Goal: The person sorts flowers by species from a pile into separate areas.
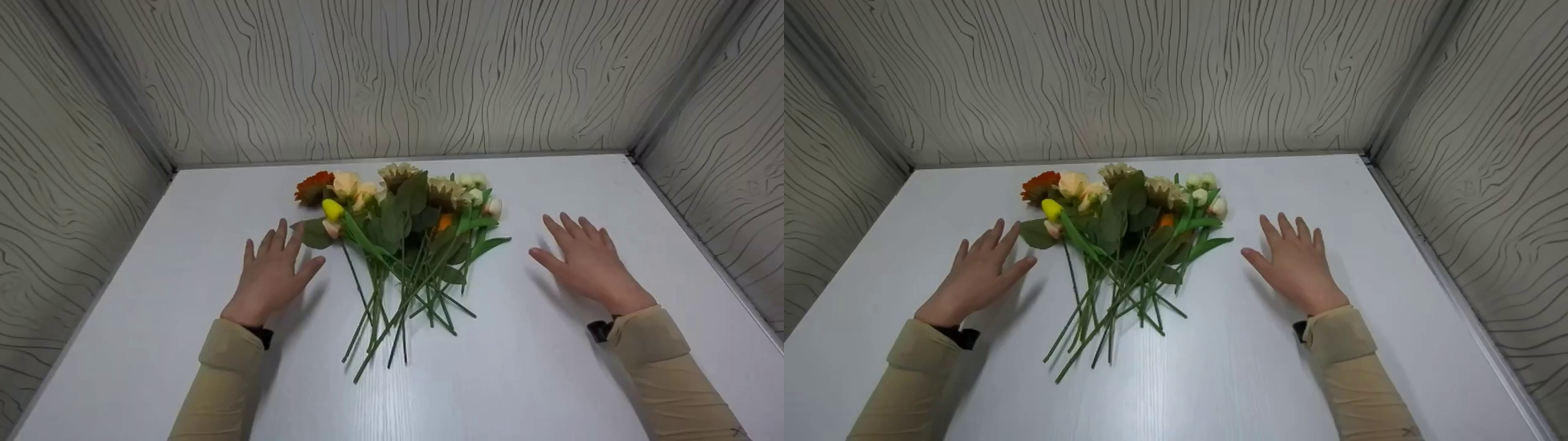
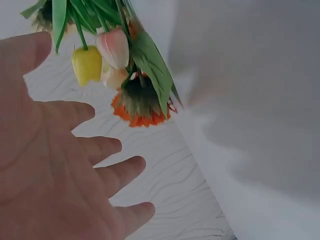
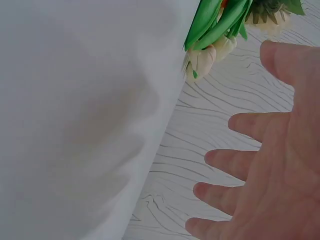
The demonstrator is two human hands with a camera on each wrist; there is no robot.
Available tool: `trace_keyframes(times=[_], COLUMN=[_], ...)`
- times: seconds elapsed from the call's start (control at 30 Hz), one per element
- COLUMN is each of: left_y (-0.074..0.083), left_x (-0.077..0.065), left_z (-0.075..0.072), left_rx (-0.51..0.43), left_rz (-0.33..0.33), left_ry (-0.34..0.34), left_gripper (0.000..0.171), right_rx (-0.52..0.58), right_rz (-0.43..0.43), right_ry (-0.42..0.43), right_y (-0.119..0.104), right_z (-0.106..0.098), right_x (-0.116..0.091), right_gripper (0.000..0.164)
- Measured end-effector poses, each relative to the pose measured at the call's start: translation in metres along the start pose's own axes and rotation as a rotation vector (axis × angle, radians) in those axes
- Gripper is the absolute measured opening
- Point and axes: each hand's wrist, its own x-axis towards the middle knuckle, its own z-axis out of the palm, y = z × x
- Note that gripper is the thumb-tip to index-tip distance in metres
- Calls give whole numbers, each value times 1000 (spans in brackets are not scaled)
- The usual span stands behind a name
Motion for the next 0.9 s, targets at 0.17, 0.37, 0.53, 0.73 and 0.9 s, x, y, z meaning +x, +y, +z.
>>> trace_keyframes(times=[0.17, 0.37, 0.53, 0.73, 0.9], left_y=[15, 37, 47, 30, 17], left_x=[-8, -31, -49, -52, -55], left_z=[-2, 0, 5, 19, 25], left_rx=[42, 51, 68, 177, 171], left_rz=[86, 187, 216, 174, 151], left_ry=[-90, -207, -255, -168, -147], left_gripper=[84, 79, 77, 68, 64], right_rx=[-40, -143, -268, -310, -363], right_rz=[-86, -293, -525, -687, -631], right_ry=[-25, 5, 10, -80, -130], right_y=[-25, -82, -150, -219, -235], right_z=[-6, -12, 0, 48, 80], right_x=[4, 17, 36, 66, 78], right_gripper=[90, 77, 66, 62, 68])
